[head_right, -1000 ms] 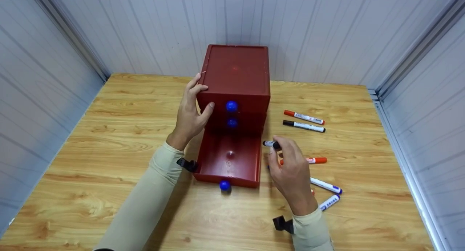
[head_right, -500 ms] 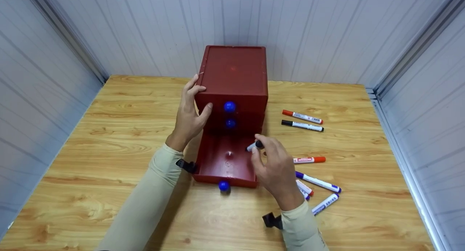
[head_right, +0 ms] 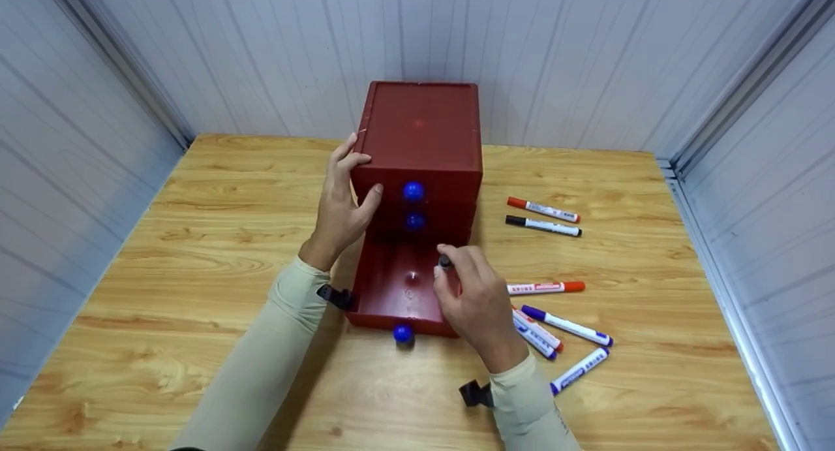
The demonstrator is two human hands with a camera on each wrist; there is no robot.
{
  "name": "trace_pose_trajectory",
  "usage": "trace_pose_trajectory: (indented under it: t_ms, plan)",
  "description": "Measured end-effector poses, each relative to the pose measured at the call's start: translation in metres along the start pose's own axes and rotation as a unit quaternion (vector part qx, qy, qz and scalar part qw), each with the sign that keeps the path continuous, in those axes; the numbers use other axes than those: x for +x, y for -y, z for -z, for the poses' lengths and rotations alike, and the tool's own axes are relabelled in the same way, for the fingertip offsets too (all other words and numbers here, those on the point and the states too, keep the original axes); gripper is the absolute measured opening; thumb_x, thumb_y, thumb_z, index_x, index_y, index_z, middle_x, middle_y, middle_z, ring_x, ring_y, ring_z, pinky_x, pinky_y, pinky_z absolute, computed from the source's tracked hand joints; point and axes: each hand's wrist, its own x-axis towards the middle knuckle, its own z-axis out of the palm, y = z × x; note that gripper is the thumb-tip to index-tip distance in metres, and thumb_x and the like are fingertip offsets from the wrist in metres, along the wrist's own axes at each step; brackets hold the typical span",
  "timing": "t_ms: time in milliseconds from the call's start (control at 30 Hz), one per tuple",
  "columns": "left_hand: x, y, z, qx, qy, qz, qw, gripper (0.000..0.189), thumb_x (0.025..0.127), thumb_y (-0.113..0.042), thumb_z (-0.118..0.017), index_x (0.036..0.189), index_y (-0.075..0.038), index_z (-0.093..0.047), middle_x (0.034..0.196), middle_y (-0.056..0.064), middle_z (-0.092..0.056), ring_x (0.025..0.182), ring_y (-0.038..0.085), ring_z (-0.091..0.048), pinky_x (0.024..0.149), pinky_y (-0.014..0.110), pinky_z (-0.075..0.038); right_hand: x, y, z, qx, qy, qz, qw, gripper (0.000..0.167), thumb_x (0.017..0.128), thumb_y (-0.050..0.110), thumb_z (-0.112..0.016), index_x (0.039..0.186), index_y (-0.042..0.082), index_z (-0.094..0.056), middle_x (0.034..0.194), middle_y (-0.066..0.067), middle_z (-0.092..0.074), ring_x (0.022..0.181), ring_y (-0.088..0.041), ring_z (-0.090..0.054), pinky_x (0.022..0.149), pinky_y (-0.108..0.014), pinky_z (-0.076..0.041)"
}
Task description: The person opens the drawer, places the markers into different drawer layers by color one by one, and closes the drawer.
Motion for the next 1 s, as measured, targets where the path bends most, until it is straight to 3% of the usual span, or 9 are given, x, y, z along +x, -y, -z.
trace_pose_trajectory:
  t_ms: [300, 500, 633, 900, 1000]
  plan:
    - [0.000, 0.000, -0.001, -0.006, 0.001, -0.006, 1.0000, 0.042, 0.089, -0.019, -0.066, 0.128, -0.015, -0.050, 0.153, 0.014, -0.040, 0.137, 0.024, -0.043, 0.103, 0.048, -0.039, 0.002, 0.007, -0.021, -0.041, 0.031, 0.018, 0.9985, 0.037, 0.089, 0.009, -0.069, 0.126, 0.012, -0.069, 0.101, -0.009, -0.062, 0.073, -0.014, -0.056, 0.061, -0.026, -0.048]
    - [0.000, 0.001, 0.000, -0.006, 0.003, -0.009, 0.9999, 0.043, 0.090, -0.019, -0.065, 0.130, -0.015, -0.049, 0.154, 0.015, -0.038, 0.138, 0.025, -0.042, 0.102, 0.046, -0.041, 0.005, 0.010, -0.032, -0.099, 0.085, 0.048, 0.9903, 0.048, 0.088, 0.012, -0.073, 0.136, 0.017, -0.065, 0.102, -0.007, -0.067, 0.081, -0.020, -0.062, 0.071, -0.040, -0.052]
    - [0.001, 0.002, 0.000, -0.012, 0.008, -0.004, 0.9999, 0.043, 0.091, -0.019, -0.065, 0.130, -0.016, -0.048, 0.154, 0.015, -0.037, 0.138, 0.024, -0.042, 0.101, 0.045, -0.043, 0.004, 0.009, -0.038, -0.107, 0.136, 0.052, 0.9835, 0.051, 0.087, 0.012, -0.076, 0.137, 0.018, -0.064, 0.100, -0.003, -0.071, 0.086, -0.023, -0.064, 0.074, -0.043, -0.049]
    - [0.000, 0.002, -0.001, -0.030, 0.011, -0.002, 0.9995, 0.043, 0.092, -0.019, -0.065, 0.132, -0.016, -0.048, 0.155, 0.015, -0.035, 0.139, 0.023, -0.040, 0.102, 0.042, -0.044, 0.002, 0.006, -0.048, -0.132, 0.207, 0.021, 0.9691, 0.048, 0.090, 0.017, -0.075, 0.137, 0.021, -0.065, 0.098, 0.000, -0.068, 0.085, -0.020, -0.058, 0.076, -0.037, -0.045]
    - [-0.002, 0.002, -0.001, -0.032, 0.012, 0.001, 0.9994, 0.043, 0.092, -0.018, -0.065, 0.132, -0.017, -0.048, 0.155, 0.015, -0.035, 0.139, 0.023, -0.041, 0.095, 0.041, -0.049, 0.000, 0.005, -0.052, -0.126, 0.222, -0.007, 0.9668, 0.046, 0.090, 0.020, -0.075, 0.135, 0.020, -0.066, 0.103, 0.001, -0.070, 0.088, -0.020, -0.059, 0.078, -0.036, -0.046]
